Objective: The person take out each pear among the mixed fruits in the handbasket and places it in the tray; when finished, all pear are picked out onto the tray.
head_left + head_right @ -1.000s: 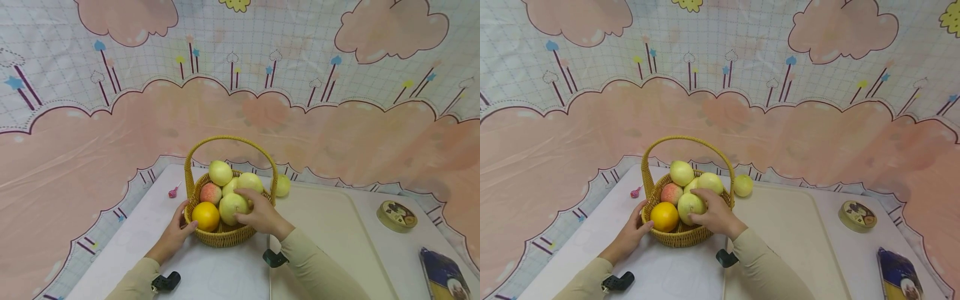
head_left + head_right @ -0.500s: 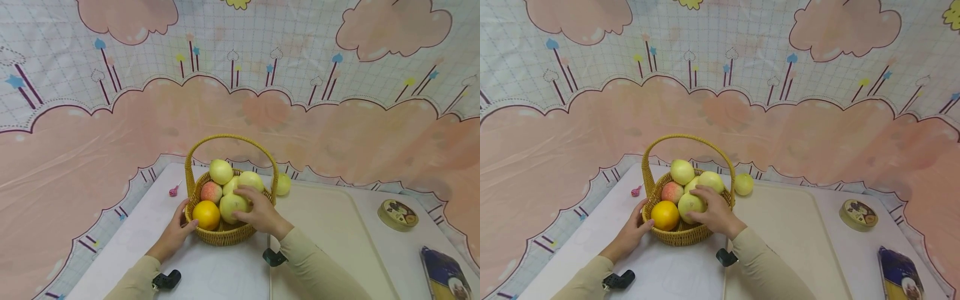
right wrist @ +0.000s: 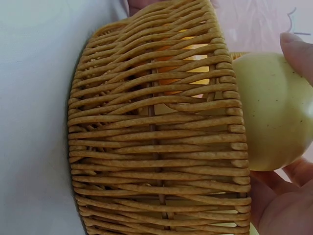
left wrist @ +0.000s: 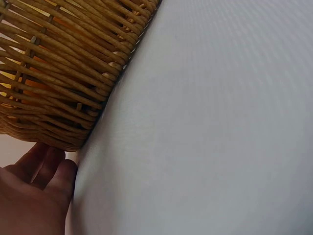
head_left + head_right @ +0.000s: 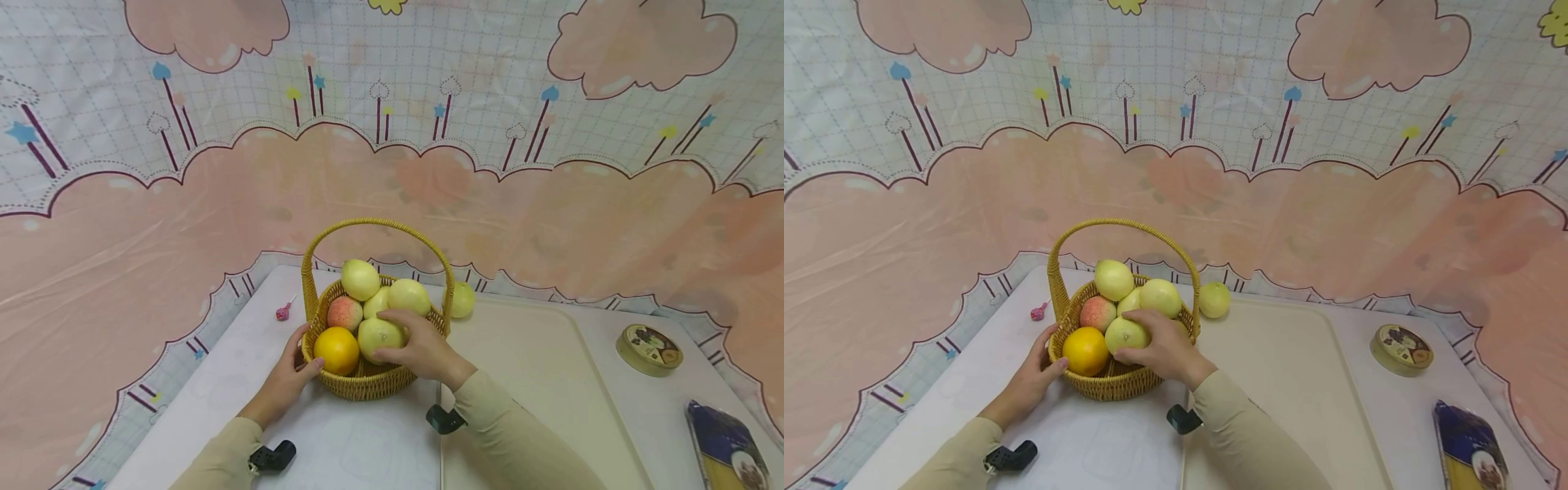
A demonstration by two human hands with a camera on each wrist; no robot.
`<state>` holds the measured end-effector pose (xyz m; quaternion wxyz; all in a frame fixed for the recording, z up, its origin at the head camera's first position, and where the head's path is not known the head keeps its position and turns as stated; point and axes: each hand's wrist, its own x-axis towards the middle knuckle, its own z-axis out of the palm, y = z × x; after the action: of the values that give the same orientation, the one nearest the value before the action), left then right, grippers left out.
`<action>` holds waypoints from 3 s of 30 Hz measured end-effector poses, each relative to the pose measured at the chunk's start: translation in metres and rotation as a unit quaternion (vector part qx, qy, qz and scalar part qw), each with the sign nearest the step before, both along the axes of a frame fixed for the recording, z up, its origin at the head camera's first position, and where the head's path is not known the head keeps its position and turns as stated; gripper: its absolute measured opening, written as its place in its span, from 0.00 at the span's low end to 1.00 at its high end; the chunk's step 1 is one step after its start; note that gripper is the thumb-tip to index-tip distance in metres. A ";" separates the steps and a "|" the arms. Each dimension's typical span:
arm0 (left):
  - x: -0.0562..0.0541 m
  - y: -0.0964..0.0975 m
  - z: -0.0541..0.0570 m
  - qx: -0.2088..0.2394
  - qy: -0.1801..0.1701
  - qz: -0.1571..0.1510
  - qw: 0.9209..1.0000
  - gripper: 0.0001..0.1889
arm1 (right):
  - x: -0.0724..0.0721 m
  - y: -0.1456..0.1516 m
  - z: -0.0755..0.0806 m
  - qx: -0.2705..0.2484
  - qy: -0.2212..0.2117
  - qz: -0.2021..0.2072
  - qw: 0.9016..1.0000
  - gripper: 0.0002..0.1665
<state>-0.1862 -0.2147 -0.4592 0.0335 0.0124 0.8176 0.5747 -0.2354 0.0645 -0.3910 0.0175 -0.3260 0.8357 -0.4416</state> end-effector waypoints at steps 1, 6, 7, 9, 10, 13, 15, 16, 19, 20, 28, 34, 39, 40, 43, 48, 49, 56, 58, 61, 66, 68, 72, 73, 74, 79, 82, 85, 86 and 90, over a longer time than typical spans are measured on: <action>0.000 0.000 -0.001 -0.002 0.001 0.000 1.000 0.44 | 0.000 -0.001 0.000 0.001 -0.002 -0.002 1.000 0.38; -0.002 0.001 -0.002 -0.009 0.004 0.000 1.000 0.43 | -0.001 -0.002 -0.003 0.001 -0.011 -0.013 1.000 0.38; -0.002 0.001 -0.002 -0.009 0.003 0.001 1.000 0.43 | -0.001 -0.001 -0.004 -0.001 -0.013 -0.016 1.000 0.38; -0.001 0.002 -0.002 -0.008 0.000 0.004 1.000 0.43 | 0.000 0.000 -0.004 -0.007 -0.014 -0.019 1.000 0.38; -0.001 0.002 -0.001 -0.008 -0.001 0.004 1.000 0.43 | 0.001 0.001 -0.003 -0.009 -0.014 -0.022 1.000 0.38; -0.002 0.003 -0.001 -0.009 0.001 0.004 1.000 0.43 | 0.003 0.004 0.000 -0.021 -0.006 -0.026 0.999 0.37; -0.003 0.002 -0.001 -0.009 0.003 0.002 1.000 0.43 | 0.003 0.008 0.003 -0.029 -0.001 -0.031 0.999 0.37; -0.003 0.002 -0.001 -0.009 0.003 0.002 1.000 0.43 | 0.004 0.009 0.005 -0.032 -0.001 -0.033 0.999 0.37; -0.004 0.000 -0.002 -0.005 0.002 0.001 1.000 0.43 | 0.007 0.016 0.009 -0.038 -0.005 -0.036 0.999 0.37; -0.004 0.000 -0.002 -0.004 0.001 0.001 1.000 0.43 | 0.008 0.019 0.011 -0.037 -0.007 -0.037 0.999 0.37; -0.004 0.000 -0.002 -0.001 0.003 -0.002 1.000 0.42 | 0.017 0.048 0.017 -0.053 0.011 -0.027 0.998 0.36; -0.004 0.000 -0.002 -0.001 0.003 -0.003 1.000 0.43 | 0.021 0.071 0.021 -0.073 0.001 -0.041 0.997 0.36; -0.004 0.000 -0.001 -0.003 0.001 -0.003 1.000 0.42 | 0.021 0.088 0.023 -0.073 -0.002 -0.064 0.995 0.35; -0.003 0.000 -0.001 -0.002 -0.002 -0.002 1.000 0.42 | 0.021 0.091 0.023 -0.072 -0.002 -0.070 0.995 0.35; -0.003 -0.001 -0.002 -0.002 -0.008 -0.001 1.000 0.43 | 0.020 0.098 0.024 -0.066 -0.004 -0.087 0.994 0.36; -0.005 -0.002 -0.002 -0.007 -0.007 -0.002 1.000 0.43 | 0.019 0.114 0.027 -0.062 -0.012 -0.109 0.992 0.36; -0.006 -0.002 -0.002 -0.008 -0.006 -0.003 1.000 0.43 | 0.018 0.117 0.027 -0.061 -0.013 -0.116 0.991 0.36; -0.005 -0.002 -0.001 -0.010 -0.003 -0.007 1.000 0.43 | 0.005 0.144 0.026 -0.031 -0.019 -0.168 0.985 0.37; -0.005 -0.003 -0.002 -0.010 -0.002 -0.007 1.000 0.43 | 0.000 0.152 0.022 -0.028 -0.025 -0.179 0.983 0.37; -0.005 -0.003 -0.002 -0.007 -0.004 -0.007 1.000 0.43 | -0.006 0.164 0.015 -0.025 -0.029 -0.189 0.981 0.38; -0.004 -0.002 -0.001 -0.007 -0.008 -0.005 1.000 0.44 | -0.014 0.180 0.005 -0.025 -0.036 -0.200 0.979 0.39; -0.003 -0.002 -0.001 -0.009 -0.007 -0.004 1.000 0.44 | -0.017 0.185 0.003 -0.028 -0.045 -0.205 0.977 0.40; -0.002 -0.001 0.000 -0.009 -0.003 -0.005 1.000 0.44 | -0.025 0.194 0.000 -0.023 -0.061 -0.221 0.973 0.42; -0.002 -0.001 0.000 -0.010 -0.002 -0.005 1.000 0.43 | -0.028 0.195 0.000 -0.022 -0.066 -0.224 0.972 0.43; -0.002 -0.001 0.001 -0.010 -0.001 -0.004 1.000 0.43 | -0.030 0.197 -0.001 -0.019 -0.070 -0.229 0.971 0.44; -0.003 -0.001 0.001 -0.010 -0.001 -0.002 1.000 0.43 | -0.042 0.203 -0.008 -0.006 -0.079 -0.246 0.966 0.47; -0.002 -0.001 0.001 -0.004 -0.004 -0.001 1.000 0.43 | -0.048 0.206 -0.014 0.005 -0.084 -0.253 0.964 0.48; -0.001 -0.001 0.001 -0.002 -0.005 -0.001 1.000 0.43 | -0.053 0.208 -0.020 0.009 -0.092 -0.261 0.961 0.50; -0.001 -0.001 0.001 -0.002 -0.004 0.000 1.000 0.43 | -0.054 0.208 -0.022 0.010 -0.097 -0.263 0.960 0.51; -0.002 -0.001 0.000 -0.011 -0.002 0.004 1.000 0.43 | -0.060 0.210 -0.029 0.000 -0.109 -0.268 0.957 0.52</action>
<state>-0.1884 -0.2157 -0.4588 0.0333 0.0079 0.8238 0.5658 -0.2957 0.2742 -0.4199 -0.0111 -0.0398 0.8855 -0.4628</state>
